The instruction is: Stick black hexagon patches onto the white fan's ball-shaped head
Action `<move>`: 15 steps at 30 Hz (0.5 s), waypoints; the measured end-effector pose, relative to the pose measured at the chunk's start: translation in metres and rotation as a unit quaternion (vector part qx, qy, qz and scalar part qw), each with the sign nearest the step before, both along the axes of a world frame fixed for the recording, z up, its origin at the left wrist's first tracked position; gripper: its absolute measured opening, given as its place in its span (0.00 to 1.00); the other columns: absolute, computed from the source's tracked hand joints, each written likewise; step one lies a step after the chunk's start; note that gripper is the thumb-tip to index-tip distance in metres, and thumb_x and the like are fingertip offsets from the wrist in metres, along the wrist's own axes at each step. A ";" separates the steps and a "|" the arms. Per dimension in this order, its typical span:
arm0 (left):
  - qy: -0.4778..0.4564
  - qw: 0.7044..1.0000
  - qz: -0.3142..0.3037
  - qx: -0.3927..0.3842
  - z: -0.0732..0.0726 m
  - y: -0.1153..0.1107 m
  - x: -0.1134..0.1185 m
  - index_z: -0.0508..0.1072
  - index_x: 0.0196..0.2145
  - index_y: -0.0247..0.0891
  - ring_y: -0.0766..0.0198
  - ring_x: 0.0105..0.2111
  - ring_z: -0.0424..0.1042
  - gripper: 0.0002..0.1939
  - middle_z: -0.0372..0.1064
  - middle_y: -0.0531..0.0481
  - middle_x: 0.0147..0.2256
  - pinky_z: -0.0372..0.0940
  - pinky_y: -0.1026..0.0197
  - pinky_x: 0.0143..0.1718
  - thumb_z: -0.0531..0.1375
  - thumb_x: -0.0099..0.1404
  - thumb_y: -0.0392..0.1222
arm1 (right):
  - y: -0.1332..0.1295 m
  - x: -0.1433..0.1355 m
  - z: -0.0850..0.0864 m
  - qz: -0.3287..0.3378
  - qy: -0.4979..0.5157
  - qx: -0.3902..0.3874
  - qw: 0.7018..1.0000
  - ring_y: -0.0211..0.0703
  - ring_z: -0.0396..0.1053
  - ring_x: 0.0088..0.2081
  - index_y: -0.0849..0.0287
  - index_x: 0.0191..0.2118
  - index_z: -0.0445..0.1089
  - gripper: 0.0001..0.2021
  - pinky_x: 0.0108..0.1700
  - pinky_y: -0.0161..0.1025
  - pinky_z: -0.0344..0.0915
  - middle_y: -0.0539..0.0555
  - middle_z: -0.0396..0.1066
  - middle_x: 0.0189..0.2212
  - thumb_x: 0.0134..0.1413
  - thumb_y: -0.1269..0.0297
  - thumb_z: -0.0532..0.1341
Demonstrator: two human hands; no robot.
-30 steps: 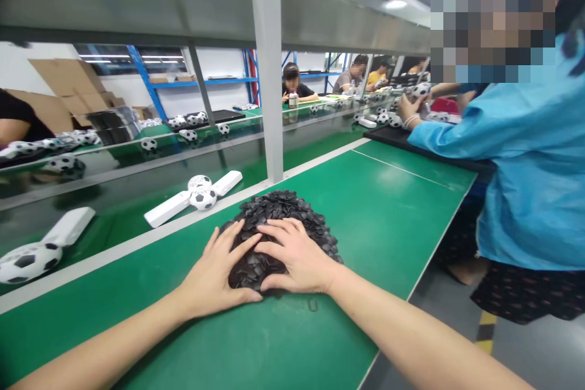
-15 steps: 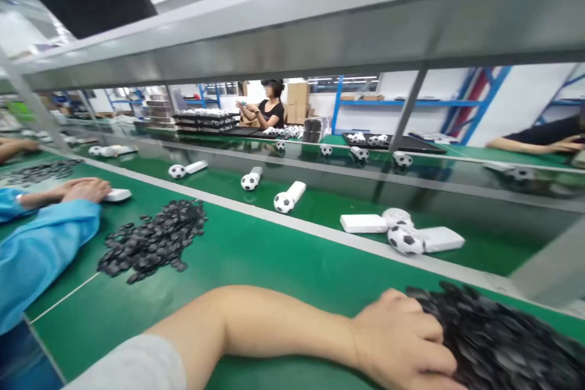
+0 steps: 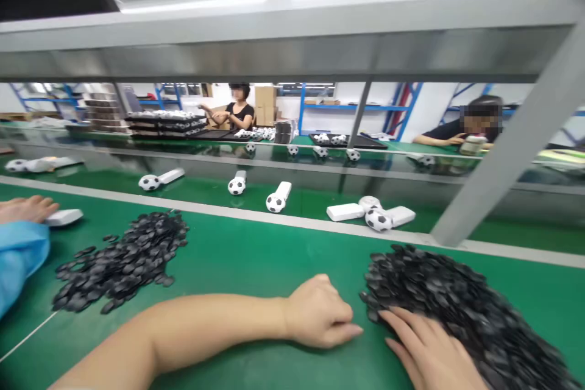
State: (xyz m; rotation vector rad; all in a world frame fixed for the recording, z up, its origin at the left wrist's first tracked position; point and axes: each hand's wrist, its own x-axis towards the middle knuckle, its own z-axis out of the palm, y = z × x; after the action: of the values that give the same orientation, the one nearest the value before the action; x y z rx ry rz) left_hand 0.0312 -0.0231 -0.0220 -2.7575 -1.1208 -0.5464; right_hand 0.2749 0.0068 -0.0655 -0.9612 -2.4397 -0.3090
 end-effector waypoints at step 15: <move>-0.085 0.993 -0.015 -0.079 0.003 -0.024 -0.029 0.65 0.31 0.39 0.60 0.33 0.64 0.04 0.65 0.49 0.32 0.60 0.58 0.36 0.51 0.60 0.37 | -0.024 -0.082 0.059 -0.121 -0.074 -0.105 0.984 0.38 0.64 0.36 0.54 0.40 0.68 0.09 0.38 0.39 0.51 0.50 0.68 0.33 0.58 0.71 0.53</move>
State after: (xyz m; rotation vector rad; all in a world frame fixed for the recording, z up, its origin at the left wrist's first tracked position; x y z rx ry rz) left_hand 0.0026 -0.0471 -0.0186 -2.9136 -1.2091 -0.7391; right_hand 0.1932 -0.0171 -0.0067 -1.3756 -2.5281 -0.2140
